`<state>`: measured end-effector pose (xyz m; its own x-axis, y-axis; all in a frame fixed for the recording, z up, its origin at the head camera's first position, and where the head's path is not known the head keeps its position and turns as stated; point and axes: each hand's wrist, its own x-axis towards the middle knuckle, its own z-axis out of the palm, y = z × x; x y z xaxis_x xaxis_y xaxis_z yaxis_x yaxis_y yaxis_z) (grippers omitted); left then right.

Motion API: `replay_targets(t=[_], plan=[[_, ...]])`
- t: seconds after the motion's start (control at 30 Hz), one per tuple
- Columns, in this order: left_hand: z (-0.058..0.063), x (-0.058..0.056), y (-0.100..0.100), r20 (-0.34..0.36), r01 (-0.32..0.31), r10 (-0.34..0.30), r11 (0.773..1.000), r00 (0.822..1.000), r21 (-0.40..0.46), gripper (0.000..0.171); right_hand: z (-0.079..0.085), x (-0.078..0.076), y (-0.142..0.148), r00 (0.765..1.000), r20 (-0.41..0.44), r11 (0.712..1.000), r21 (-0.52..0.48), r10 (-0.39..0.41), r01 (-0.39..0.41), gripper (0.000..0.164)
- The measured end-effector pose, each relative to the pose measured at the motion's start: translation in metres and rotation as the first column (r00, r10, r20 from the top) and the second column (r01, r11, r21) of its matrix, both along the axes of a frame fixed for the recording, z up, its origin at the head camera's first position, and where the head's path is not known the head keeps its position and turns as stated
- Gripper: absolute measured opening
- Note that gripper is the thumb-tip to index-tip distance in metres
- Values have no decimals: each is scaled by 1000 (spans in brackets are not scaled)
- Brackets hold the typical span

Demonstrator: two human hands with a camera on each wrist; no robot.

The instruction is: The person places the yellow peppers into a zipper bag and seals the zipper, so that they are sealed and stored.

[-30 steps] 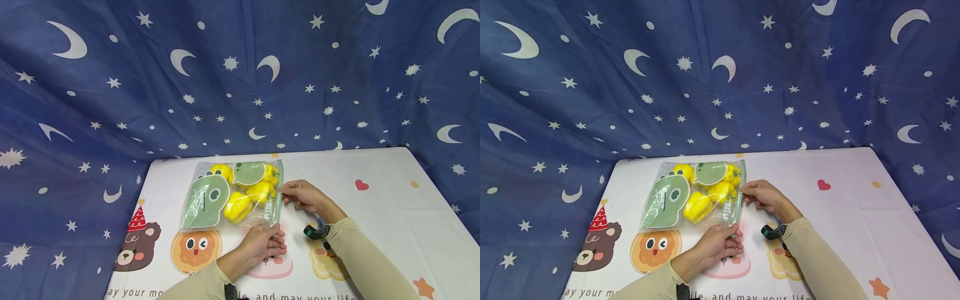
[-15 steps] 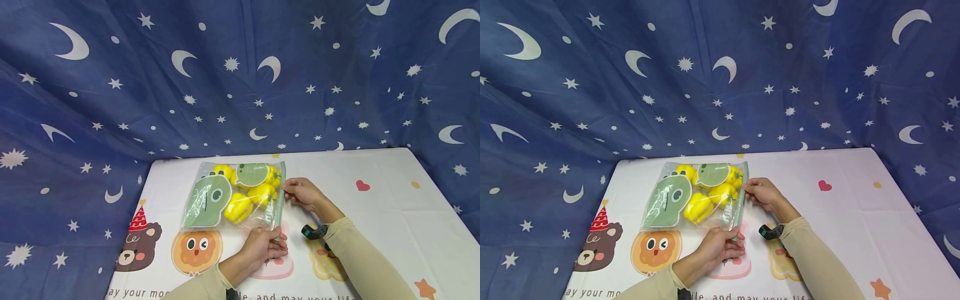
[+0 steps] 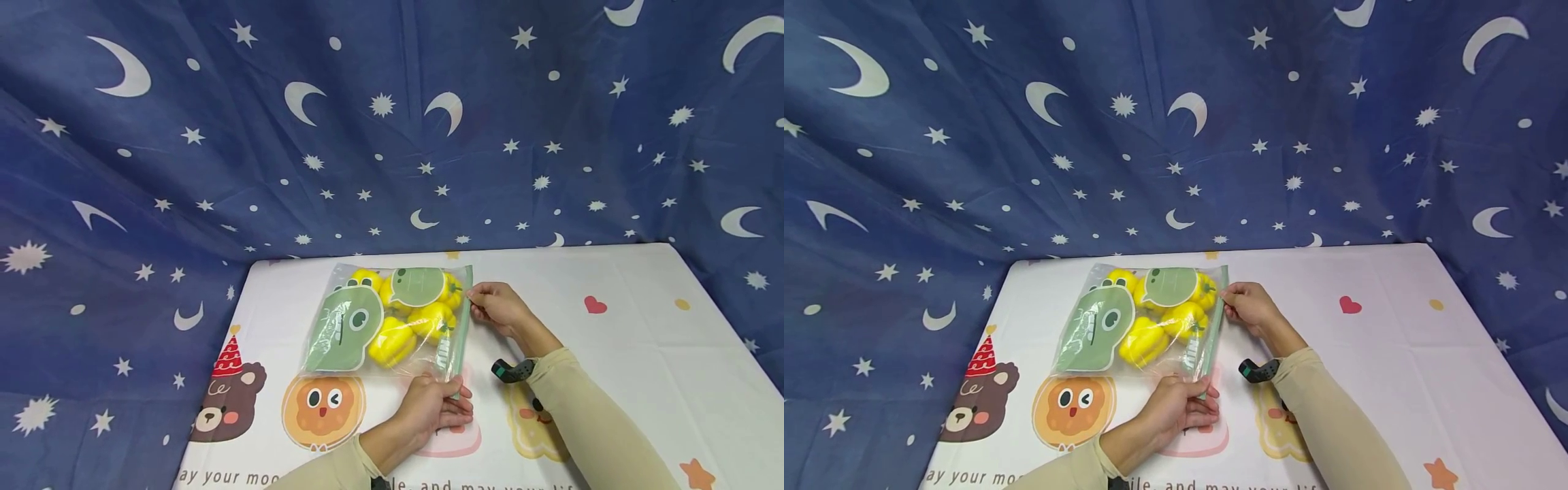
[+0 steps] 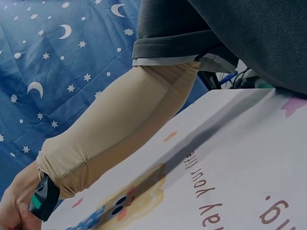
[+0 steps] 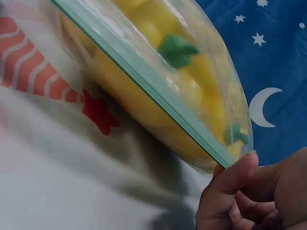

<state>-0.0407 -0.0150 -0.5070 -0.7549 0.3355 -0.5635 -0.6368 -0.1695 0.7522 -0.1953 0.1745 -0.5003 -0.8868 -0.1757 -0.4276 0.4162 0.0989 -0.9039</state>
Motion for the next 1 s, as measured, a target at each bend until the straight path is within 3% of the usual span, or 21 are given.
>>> replay_targets(t=[0.47,0.67,1.0], plan=[[2,3,-1,-11,13,-13,1000,1000,9,34,-1,-27,14,999,-1,999,10,-42,42,19],[3,6,0,2,19,-19,999,1000,30,35,-2,-39,21,994,11,994,1,-108,108,16],[1,6,3,1,25,-25,998,1000,61,36,-7,-47,19,992,25,993,-3,-121,121,23]])
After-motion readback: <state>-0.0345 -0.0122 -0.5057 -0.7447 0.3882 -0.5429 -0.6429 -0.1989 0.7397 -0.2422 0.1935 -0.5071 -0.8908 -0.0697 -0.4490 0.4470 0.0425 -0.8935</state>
